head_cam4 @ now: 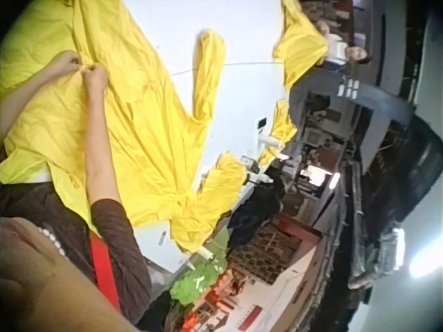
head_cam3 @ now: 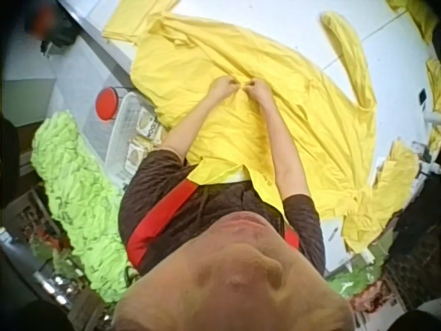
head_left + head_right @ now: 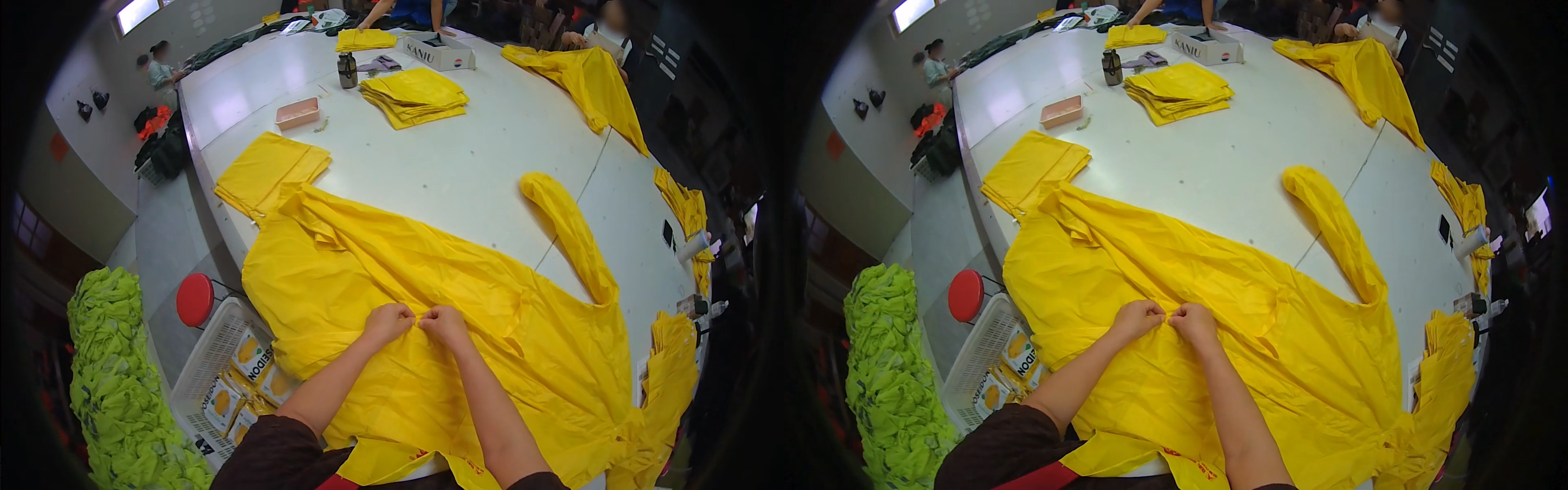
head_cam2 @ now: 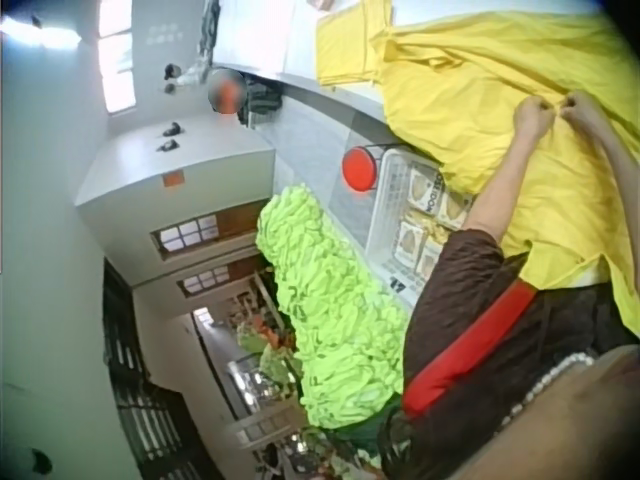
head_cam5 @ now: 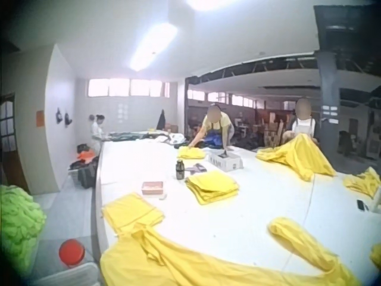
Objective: The person folds a yellow raincoat on a large white table. They spread the coat flat, fold the sleeves inward, fold the body in half, and then fold it into a compact rectangle. The folded coat is placed on a stack of similar items.
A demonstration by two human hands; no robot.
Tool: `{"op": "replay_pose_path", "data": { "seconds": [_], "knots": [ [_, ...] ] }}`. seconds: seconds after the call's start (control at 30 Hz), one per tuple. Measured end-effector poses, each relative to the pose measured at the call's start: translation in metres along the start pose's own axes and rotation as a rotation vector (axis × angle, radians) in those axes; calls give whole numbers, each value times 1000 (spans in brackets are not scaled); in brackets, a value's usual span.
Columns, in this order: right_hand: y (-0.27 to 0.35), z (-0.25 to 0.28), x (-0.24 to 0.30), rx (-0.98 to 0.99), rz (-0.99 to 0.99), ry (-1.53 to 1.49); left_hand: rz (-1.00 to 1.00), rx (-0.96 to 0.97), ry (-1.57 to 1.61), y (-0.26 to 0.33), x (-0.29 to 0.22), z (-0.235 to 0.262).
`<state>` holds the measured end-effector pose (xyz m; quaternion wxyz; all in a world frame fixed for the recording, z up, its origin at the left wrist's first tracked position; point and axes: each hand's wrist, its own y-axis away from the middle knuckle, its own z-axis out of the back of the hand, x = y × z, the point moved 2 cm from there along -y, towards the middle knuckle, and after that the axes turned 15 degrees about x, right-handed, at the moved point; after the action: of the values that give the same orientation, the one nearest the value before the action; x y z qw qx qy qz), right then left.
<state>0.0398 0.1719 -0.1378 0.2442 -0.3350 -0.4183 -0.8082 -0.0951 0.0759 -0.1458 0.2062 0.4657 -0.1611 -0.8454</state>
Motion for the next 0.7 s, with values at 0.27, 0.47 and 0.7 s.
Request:
{"op": "replay_pose_path", "data": {
  "seconds": [0.27, 0.47, 0.7],
  "knots": [
    [-12, 0, -9, 31, 70, 26, -58, 56, 17, -2, 0, 4],
    [-14, 2, -3, 61, -46, 126, -54, 49, 24, -8, 7, 2],
    [-13, 2, -5, 48, -8, 61, -37, 79, 69, -9, 9, 2]
  ]
}}
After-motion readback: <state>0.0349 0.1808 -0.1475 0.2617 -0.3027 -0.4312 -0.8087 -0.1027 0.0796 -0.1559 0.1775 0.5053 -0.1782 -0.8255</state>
